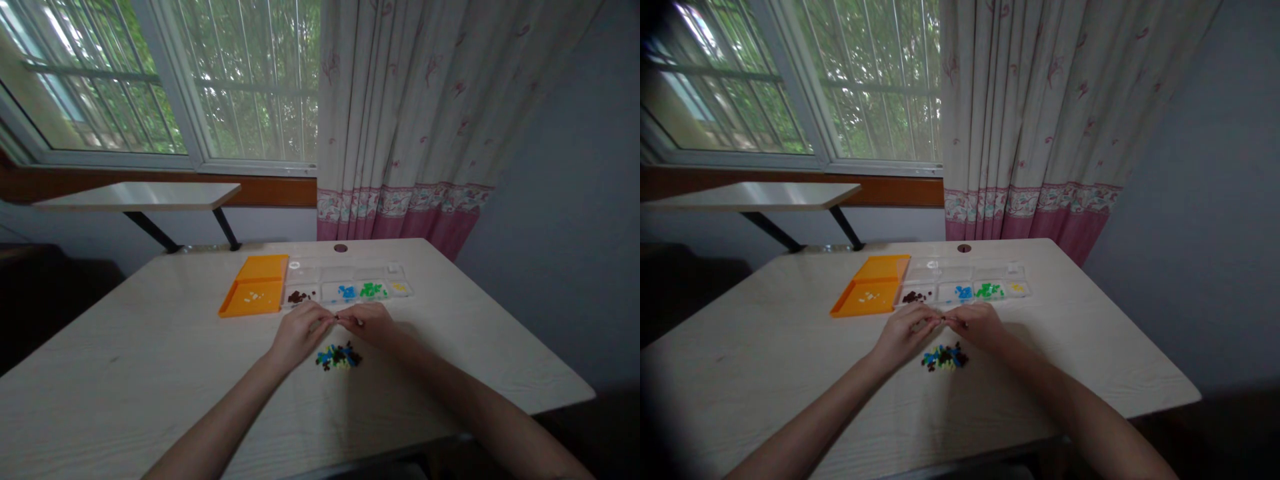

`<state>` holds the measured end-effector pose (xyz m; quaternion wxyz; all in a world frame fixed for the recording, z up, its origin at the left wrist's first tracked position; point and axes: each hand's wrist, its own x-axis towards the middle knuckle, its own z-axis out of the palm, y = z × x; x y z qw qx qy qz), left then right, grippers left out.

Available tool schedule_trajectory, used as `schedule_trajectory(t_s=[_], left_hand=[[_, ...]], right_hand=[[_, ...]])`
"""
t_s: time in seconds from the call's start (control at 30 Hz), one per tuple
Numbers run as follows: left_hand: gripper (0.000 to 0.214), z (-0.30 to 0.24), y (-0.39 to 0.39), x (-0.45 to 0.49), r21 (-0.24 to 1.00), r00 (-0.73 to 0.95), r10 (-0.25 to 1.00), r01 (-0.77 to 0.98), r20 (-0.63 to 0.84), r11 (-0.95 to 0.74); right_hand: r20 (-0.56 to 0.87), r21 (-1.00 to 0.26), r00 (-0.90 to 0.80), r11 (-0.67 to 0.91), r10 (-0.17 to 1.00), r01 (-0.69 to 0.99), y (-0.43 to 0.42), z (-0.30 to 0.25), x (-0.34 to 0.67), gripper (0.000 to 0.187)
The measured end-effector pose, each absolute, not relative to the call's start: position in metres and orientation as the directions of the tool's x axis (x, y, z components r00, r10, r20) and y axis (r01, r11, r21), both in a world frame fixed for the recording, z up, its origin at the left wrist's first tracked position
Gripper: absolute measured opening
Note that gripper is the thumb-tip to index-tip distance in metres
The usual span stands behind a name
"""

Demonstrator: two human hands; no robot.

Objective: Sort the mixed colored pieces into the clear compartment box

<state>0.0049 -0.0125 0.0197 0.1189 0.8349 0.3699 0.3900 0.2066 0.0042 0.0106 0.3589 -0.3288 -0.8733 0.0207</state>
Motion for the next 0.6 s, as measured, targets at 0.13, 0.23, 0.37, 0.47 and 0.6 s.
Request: schedule_trajectory(t_s=[0.13,0.23,0.37,0.47,0.6], left_hand=[[0.015,0.017,-0.011,0.003,0.426,0.450,0.672,0.534,0.589,-0.731],[0.016,0.016,-0.012,0.003,0.407,0.447,0.668,0.549,0.595,-0.730],[0.015,0.017,-0.013,0.005,0.396,0.454,0.663,0.552,0.595,-0.733],[0.014,0.019,-0.013,0.005,0.414,0.438,0.672,0.549,0.597,-0.726],[0.015,0.024,-0.012,0.000,0.462,0.362,0.693,0.545,0.623,-0.700]], right_hand=[[0.608,-0.302,-0.511,0.772,0.608,0.559,0.004,0.009,0.205,0.029],[0.593,-0.313,-0.522,0.773,0.613,0.552,0.003,0.009,0.204,0.027],[0.593,-0.312,-0.525,0.776,0.610,0.548,0.002,0.010,0.202,0.028],[0.567,-0.321,-0.526,0.758,0.634,0.568,0.002,0.012,0.203,0.026],[0.415,-0.381,-0.606,0.734,0.679,0.562,0.002,0.020,0.212,0.024]])
